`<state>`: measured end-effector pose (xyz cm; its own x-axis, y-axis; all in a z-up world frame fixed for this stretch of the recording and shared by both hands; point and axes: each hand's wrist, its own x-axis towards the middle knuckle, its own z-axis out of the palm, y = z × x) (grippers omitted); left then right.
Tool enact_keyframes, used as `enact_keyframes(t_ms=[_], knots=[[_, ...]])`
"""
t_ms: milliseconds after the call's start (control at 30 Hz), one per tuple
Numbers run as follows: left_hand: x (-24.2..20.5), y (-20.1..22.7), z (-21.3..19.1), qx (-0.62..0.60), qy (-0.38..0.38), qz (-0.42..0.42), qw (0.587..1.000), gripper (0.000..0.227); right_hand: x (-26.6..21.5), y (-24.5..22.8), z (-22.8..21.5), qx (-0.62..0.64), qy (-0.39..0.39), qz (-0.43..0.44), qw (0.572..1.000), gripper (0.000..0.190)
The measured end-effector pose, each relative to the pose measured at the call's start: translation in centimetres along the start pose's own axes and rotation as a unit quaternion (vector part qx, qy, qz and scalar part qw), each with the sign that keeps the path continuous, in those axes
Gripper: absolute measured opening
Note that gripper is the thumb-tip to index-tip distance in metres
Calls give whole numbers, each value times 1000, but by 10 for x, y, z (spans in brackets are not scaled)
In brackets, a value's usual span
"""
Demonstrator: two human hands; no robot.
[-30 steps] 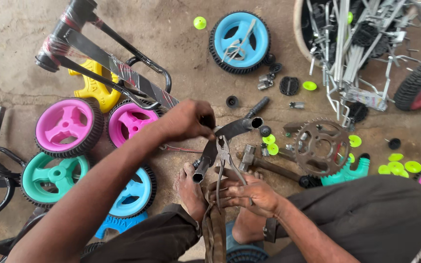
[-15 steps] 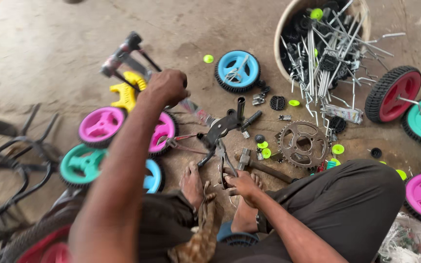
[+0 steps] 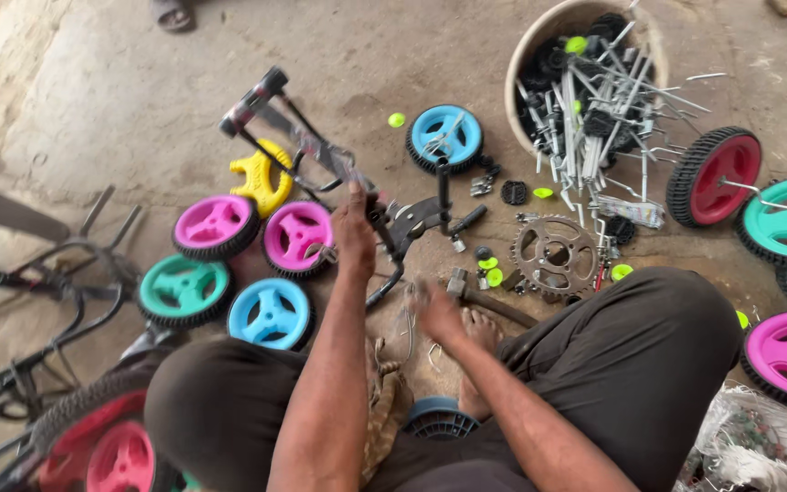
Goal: The person assembles a scooter by attaching a pink wheel to the frame using pliers and a hammer. They secure the wheel axle, insert a metal pin, and hammer it into place to complete the assembly.
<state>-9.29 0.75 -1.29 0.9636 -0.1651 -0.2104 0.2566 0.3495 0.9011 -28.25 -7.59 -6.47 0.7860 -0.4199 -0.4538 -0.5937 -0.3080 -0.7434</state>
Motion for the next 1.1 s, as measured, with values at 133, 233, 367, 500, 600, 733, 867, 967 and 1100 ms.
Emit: enact_keyframes(t_ms=[133, 233, 367, 500, 600, 733, 867, 967, 1100], knots=[[-10, 25, -3, 117, -1, 90, 989, 49, 10, -74, -42, 342, 55, -65, 936, 33], [-23, 49, 2, 109, 15, 138, 984, 36, 1, -128, -87, 301, 3, -156, 941, 33], [-48, 105, 16, 84, 52, 184, 978, 23, -17, -196, -125, -79, -75, -353, 929, 36], [-88, 160, 7, 0, 44, 215, 976, 20, -23, -233, -102, 17, -178, -298, 938, 35], [-105, 192, -24, -31, 70, 258, 963, 19, -21, -239, -69, 94, -163, -267, 945, 31], [-110, 212, -109, -92, 156, 282, 942, 19, -15, -235, -48, 141, -153, -306, 929, 28], [-102, 192, -237, -5, 323, 272, 907, 14, -8, -232, -50, 192, -122, -246, 942, 24], [-103, 128, -311, 78, 446, 139, 881, 14, -4, -231, -56, 211, -122, -221, 944, 22], [-113, 2, -345, 190, 459, -117, 860, 39, -3, -222, -68, 196, -121, -212, 950, 22]])
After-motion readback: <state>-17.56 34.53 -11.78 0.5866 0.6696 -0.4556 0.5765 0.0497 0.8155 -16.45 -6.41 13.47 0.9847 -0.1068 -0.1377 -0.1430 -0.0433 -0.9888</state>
